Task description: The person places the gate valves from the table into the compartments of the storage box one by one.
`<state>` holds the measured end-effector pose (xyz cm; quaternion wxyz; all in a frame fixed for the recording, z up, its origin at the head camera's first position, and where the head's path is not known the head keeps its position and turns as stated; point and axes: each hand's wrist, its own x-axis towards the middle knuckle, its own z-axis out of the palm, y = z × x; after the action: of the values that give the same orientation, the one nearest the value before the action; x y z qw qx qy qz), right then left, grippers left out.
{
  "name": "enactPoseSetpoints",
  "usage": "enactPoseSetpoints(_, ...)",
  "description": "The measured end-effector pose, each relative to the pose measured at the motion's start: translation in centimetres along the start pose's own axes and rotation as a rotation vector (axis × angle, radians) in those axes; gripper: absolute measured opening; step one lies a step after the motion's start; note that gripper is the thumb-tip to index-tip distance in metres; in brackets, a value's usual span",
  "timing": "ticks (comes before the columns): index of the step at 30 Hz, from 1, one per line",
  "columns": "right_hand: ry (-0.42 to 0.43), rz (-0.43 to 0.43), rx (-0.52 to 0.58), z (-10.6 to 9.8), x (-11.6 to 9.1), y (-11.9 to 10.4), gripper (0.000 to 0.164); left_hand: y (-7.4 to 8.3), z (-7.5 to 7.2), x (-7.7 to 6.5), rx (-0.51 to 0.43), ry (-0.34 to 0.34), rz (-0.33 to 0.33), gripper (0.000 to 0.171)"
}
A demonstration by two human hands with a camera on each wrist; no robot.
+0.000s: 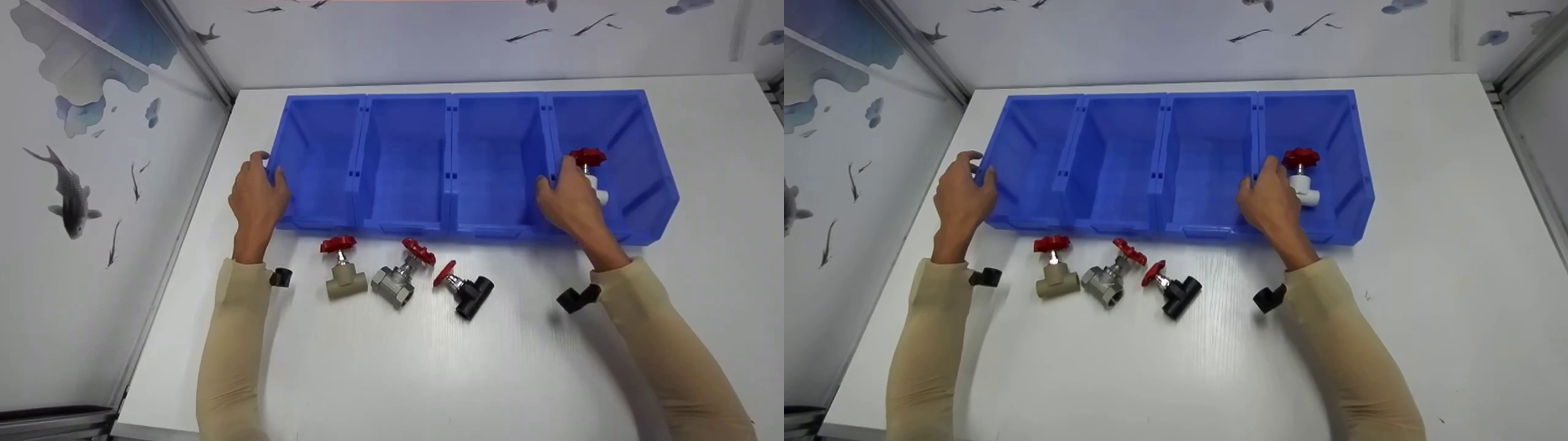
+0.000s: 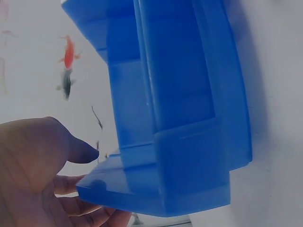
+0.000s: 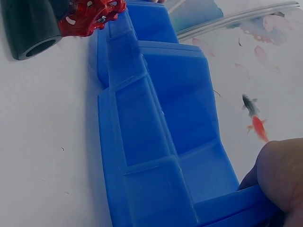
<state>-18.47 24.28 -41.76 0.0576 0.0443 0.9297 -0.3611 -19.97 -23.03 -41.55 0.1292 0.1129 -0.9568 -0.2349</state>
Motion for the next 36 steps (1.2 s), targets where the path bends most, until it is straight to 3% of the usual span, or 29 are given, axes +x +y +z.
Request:
enactPoseSetpoints(8,0.012,-0.013,0.005,0.0,0.0,0.1,0.06,0.6,-0.8,-1.2,0.006,0.043,0.023,0.04)
enactPoseSetpoints(15,0.019,-0.01,0.008,0.0,0.0,-0.1,0.06,1.0,-0.8,-2.4,0.043,0.116,0.045,0.037)
enactPoseSetpoints(22,0.012,-0.005,0.01,0.1,0.0,0.1,0.062,1.1,-0.8,-4.0,0.049,0.14,0.068,0.038)
enactPoseSetpoints(28,0.018,-0.002,0.007,0.1,-0.1,0.1,0.062,1.7,-1.0,-5.3,0.063,0.133,0.099,0.04)
enactPoseSetpoints(36,0.022,-0.006,0.004,0.1,-0.1,0.1,0.061,2.8,-0.9,-7.1,0.026,0.067,0.145,0.038)
